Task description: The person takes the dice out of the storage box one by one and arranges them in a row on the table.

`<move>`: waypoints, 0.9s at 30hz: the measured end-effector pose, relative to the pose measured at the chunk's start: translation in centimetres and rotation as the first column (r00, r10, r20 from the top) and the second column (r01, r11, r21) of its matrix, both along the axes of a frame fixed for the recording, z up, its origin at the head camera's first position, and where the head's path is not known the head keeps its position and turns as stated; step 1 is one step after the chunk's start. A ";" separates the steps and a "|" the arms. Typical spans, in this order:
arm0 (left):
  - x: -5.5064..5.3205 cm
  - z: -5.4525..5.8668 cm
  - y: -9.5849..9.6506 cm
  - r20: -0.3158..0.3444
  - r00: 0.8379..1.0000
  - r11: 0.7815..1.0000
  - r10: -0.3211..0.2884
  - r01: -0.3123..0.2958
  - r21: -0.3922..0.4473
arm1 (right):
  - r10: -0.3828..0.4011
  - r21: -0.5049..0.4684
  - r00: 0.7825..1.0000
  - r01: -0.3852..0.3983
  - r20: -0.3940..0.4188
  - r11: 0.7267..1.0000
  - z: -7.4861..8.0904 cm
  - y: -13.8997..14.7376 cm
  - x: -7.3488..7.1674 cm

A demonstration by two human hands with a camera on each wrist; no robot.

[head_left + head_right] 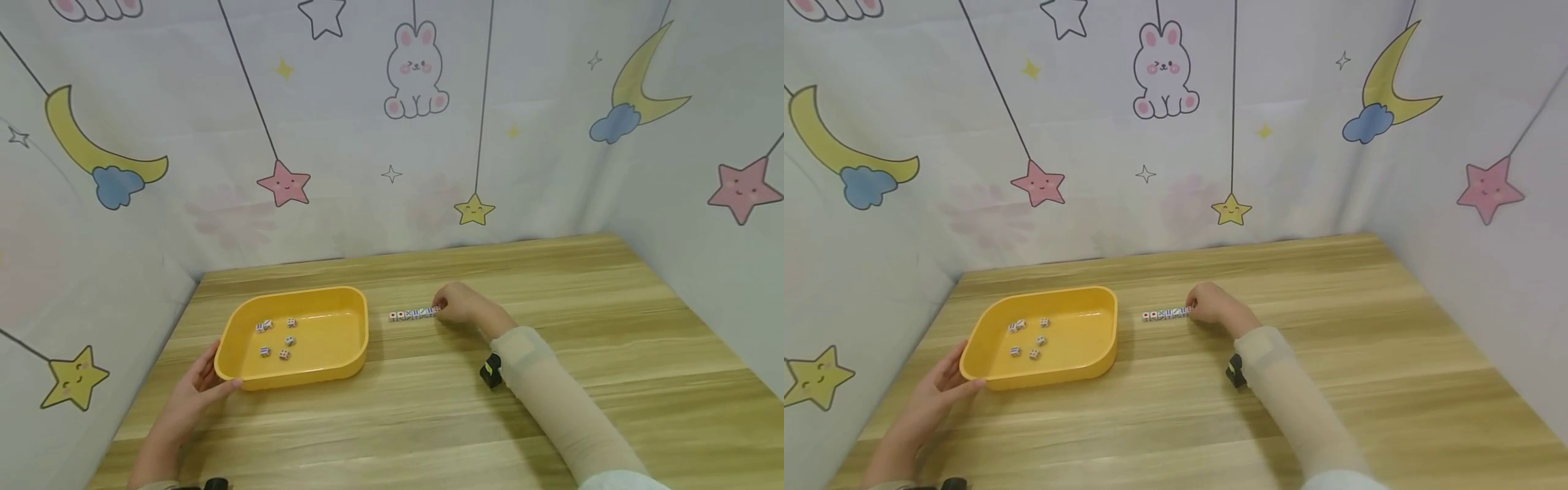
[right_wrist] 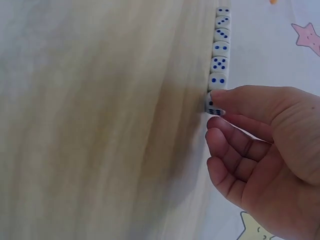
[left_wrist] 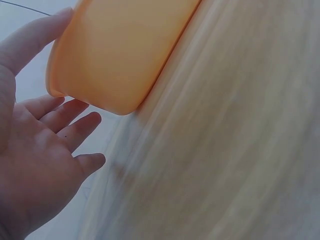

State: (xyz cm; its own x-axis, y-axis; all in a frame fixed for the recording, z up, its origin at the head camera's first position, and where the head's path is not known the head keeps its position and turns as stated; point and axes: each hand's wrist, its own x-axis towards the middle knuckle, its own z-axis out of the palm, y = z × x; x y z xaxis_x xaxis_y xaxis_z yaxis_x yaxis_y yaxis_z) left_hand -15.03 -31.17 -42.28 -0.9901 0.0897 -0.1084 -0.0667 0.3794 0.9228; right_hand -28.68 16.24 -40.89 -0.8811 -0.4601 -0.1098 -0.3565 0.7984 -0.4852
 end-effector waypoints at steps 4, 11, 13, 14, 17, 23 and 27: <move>0.1 -0.1 0.0 -0.009 1.000 1.000 -0.002 0.002 0.006 | -0.052 -0.008 0.998 0.053 0.016 0.999 0.6 0.3 0.2; 0.0 0.0 0.0 -0.007 1.000 1.000 -0.002 0.002 0.001 | -0.047 -0.186 0.998 0.053 0.041 0.981 2.2 -1.2 0.0; 0.1 0.1 0.1 -0.008 1.000 1.000 -0.001 0.001 0.000 | -0.025 -0.242 0.999 0.034 0.042 0.970 3.0 -2.6 0.2; 0.1 0.1 0.1 -0.011 1.000 1.000 0.000 0.000 -0.001 | -0.013 -0.264 0.999 0.021 0.035 0.964 3.4 -3.4 0.3; 0.1 0.1 0.1 -0.022 1.000 1.000 0.000 0.000 -0.004 | 0.038 -0.316 0.999 -0.032 0.014 0.948 4.5 -6.4 0.5; 0.2 -0.1 0.2 -0.058 0.998 1.000 0.000 0.001 0.023 | 0.157 -0.427 0.988 -0.138 0.009 0.894 5.5 -13.1 1.1; 0.1 -0.2 0.1 -0.058 0.998 1.000 0.010 -0.009 0.019 | 0.207 -0.444 0.977 -0.168 0.042 0.880 5.3 -17.3 1.9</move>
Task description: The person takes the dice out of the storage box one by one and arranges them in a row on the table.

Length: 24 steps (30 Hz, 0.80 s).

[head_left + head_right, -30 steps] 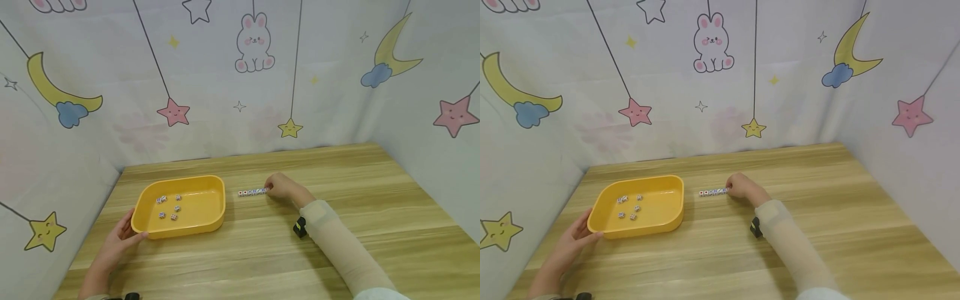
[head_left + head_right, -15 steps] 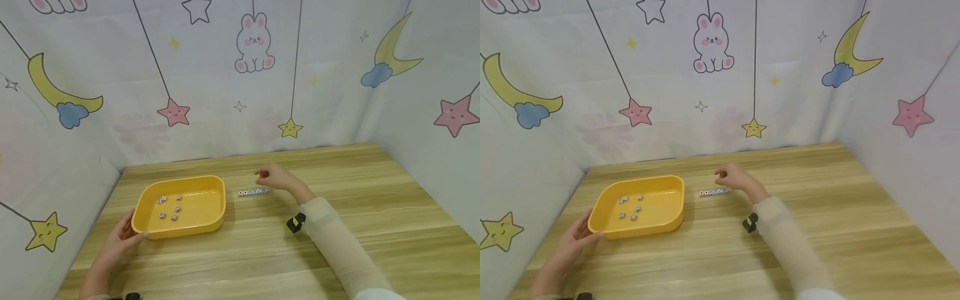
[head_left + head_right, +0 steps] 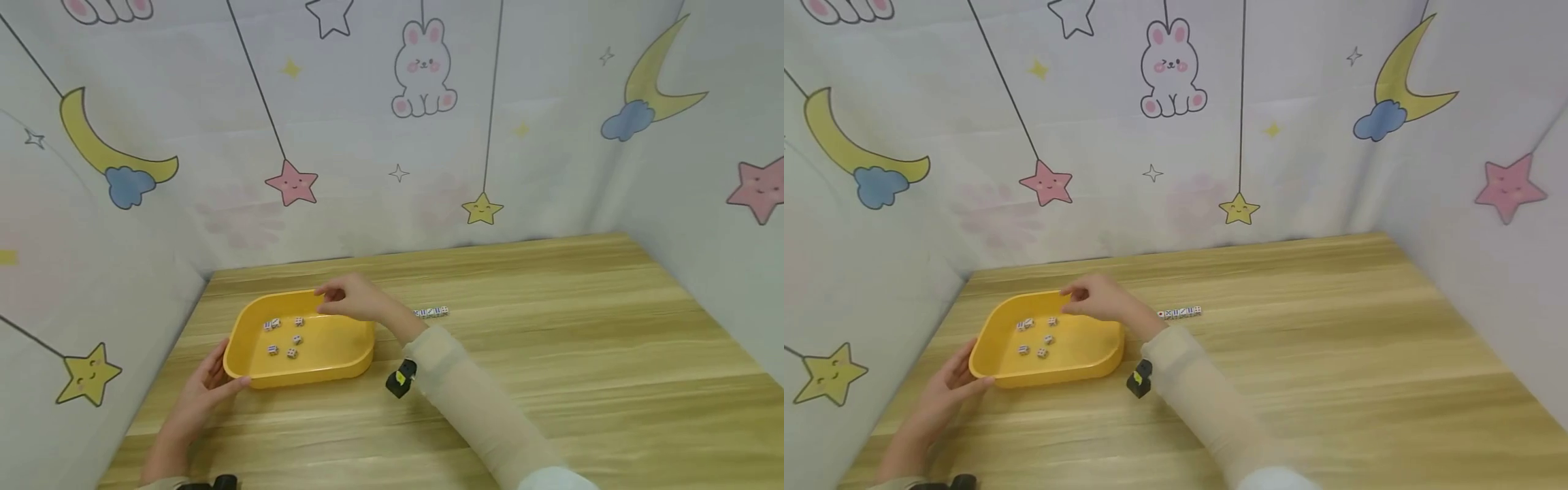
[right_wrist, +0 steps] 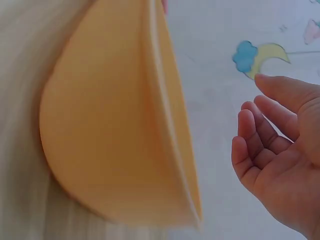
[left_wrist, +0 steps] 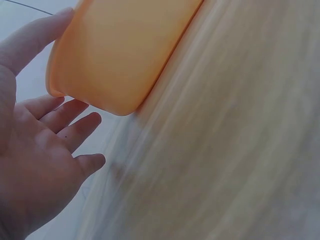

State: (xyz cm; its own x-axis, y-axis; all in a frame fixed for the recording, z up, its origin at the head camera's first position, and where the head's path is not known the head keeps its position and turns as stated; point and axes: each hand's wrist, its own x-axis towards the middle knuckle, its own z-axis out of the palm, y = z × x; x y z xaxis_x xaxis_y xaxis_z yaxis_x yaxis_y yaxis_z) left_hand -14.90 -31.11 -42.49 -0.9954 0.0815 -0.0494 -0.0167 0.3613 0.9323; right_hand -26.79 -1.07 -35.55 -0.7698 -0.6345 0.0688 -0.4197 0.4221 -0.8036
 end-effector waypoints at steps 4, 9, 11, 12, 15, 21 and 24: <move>-0.1 0.0 -0.1 -0.002 1.000 1.000 -0.002 0.002 -0.004 | 0.024 0.036 0.999 -0.026 0.037 0.999 -0.6 -3.0 0.7; -0.1 0.1 -0.1 -0.034 0.999 1.000 -0.019 0.020 0.005 | 0.023 0.081 0.997 -0.028 0.071 0.996 -2.3 -5.5 0.8; -0.1 0.2 -0.1 -0.039 0.999 1.000 -0.022 0.022 0.010 | 0.013 0.094 0.996 -0.021 0.088 0.995 -3.0 -6.2 0.8; -0.2 0.2 -0.1 -0.041 0.999 1.000 -0.023 0.024 0.012 | 0.007 0.102 0.995 -0.017 0.100 0.995 -3.3 -6.5 0.8; -0.2 0.2 0.0 -0.035 0.999 1.000 -0.018 0.018 0.012 | -0.015 0.128 0.989 -0.004 0.147 0.992 -4.1 -6.9 1.0; -0.1 0.0 -0.1 -0.005 1.000 1.000 -0.010 0.010 -0.006 | -0.056 0.152 0.968 0.019 0.244 0.988 -5.2 -7.5 1.2; 0.0 0.0 -0.1 0.004 1.000 1.000 -0.002 0.002 -0.009 | -0.064 0.191 0.973 0.021 0.221 0.981 -5.4 -7.8 1.3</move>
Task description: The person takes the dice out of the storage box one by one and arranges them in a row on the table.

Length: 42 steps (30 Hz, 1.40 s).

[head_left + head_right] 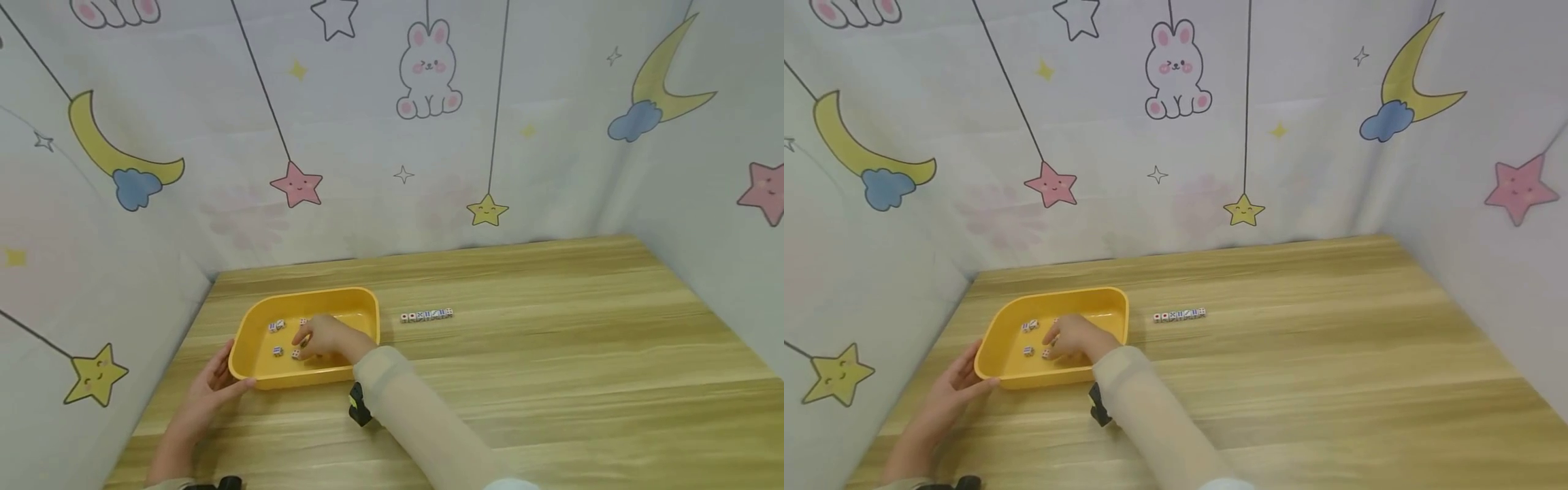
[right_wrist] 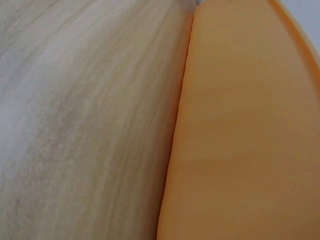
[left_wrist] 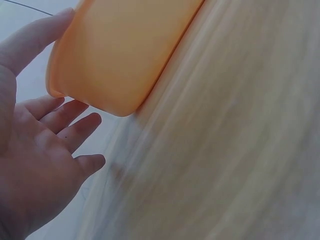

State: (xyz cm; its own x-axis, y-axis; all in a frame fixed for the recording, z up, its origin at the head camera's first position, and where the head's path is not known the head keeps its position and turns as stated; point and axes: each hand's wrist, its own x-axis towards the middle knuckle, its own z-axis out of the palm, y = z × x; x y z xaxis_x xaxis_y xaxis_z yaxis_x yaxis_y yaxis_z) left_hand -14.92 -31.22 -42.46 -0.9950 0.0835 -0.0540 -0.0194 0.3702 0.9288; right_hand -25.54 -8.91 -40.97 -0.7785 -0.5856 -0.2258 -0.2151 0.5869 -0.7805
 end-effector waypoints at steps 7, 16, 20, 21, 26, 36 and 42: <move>0.0 0.0 0.2 0.011 1.000 1.000 0.006 -0.006 -0.001 | -0.013 0.118 0.999 0.017 -0.033 0.993 0.1 -0.3 0.4; 0.0 -0.2 0.4 0.008 1.000 1.000 0.007 -0.007 -0.004 | 0.020 0.198 0.991 0.007 -0.134 0.980 -0.2 -0.6 0.4; -0.1 -0.2 0.4 0.000 1.000 1.000 0.008 -0.008 0.003 | 0.049 0.201 0.986 -0.016 -0.159 0.979 -0.3 -0.5 0.3; -0.1 -0.2 0.4 -0.001 1.000 1.000 0.007 -0.007 0.003 | 0.057 0.200 0.984 -0.023 -0.168 0.980 -0.3 -0.5 0.2; -0.1 -0.2 0.4 0.006 1.000 1.000 0.014 -0.014 -0.013 | 0.077 0.140 0.981 -0.052 -0.180 0.989 -0.4 -0.1 0.1; 0.0 -0.5 0.2 -0.017 1.000 1.000 0.007 -0.007 0.020 | 0.047 -0.088 0.984 -0.062 -0.171 0.994 1.1 2.5 -0.6; -0.1 -0.6 0.3 -0.032 0.999 0.999 -0.003 0.004 0.037 | 0.033 -0.118 0.971 -0.062 -0.236 0.991 3.3 5.4 -1.2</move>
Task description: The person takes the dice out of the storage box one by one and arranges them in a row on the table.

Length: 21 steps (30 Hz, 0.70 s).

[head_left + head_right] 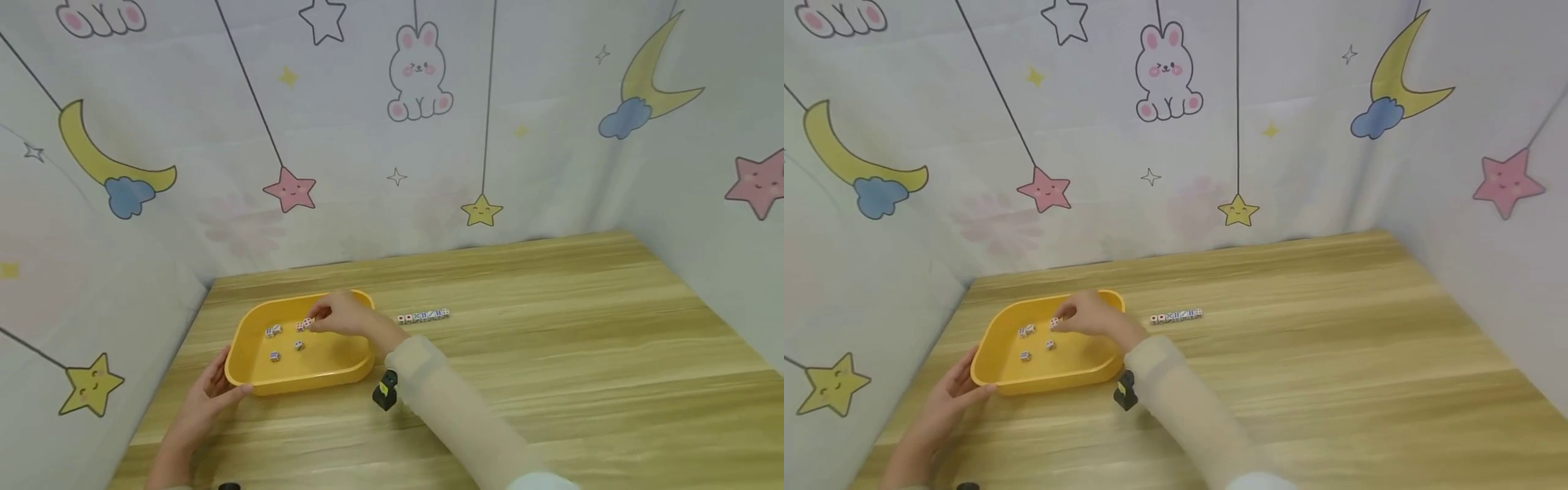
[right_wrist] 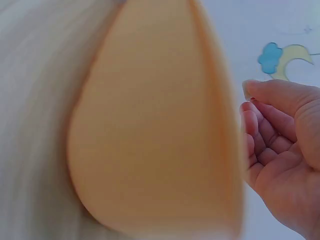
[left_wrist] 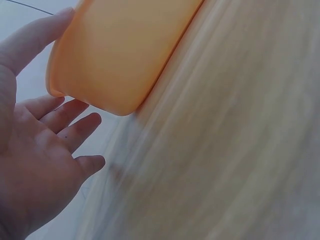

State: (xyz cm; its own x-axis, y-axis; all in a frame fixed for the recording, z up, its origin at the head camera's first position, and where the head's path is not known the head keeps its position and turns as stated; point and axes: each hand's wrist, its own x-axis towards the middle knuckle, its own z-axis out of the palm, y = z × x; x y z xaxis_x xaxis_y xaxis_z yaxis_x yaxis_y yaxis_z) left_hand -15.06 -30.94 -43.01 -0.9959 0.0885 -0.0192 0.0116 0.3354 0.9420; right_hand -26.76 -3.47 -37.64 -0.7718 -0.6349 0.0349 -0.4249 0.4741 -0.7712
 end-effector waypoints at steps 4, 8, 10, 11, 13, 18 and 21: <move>0.0 -0.1 -0.1 -0.007 1.000 1.000 -0.003 0.003 0.008 | -0.030 -0.005 0.999 0.030 -0.041 1.000 1.2 2.8 -0.3; -0.1 -0.2 0.0 0.011 1.000 1.000 -0.003 0.003 0.022 | -0.080 -0.033 0.996 0.079 -0.030 0.996 1.6 6.8 -0.7; -0.1 -0.2 0.1 0.024 1.000 1.000 -0.004 0.003 0.025 | -0.118 -0.038 0.993 0.117 -0.027 0.992 1.4 9.0 -1.0; -0.2 -0.2 0.2 0.022 1.000 1.000 -0.006 0.006 0.025 | -0.143 -0.035 0.989 0.142 -0.024 0.989 1.3 10.2 -1.0; -0.2 -0.3 0.3 0.016 1.000 1.000 -0.010 0.009 0.026 | -0.200 -0.020 0.979 0.200 -0.027 0.980 0.9 12.4 -1.2; -0.2 -0.4 0.3 -0.014 1.000 1.000 -0.009 0.009 0.019 | -0.302 0.008 0.952 0.303 -0.043 0.953 -0.7 16.7 -1.6; -0.2 -0.3 0.1 -0.024 0.999 1.000 -0.024 0.024 0.019 | -0.328 0.023 0.943 0.330 -0.053 0.944 -1.6 18.2 -1.6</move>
State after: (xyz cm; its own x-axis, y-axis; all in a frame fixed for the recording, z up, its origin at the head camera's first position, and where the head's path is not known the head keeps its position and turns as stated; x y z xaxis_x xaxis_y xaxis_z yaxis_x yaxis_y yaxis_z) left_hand -15.21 -30.84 -43.29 -0.9936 0.1126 0.0062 0.0418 0.3166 0.9476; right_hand -28.35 14.77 -39.29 -0.9358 -0.3472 0.0609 -0.2770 0.6175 -0.7362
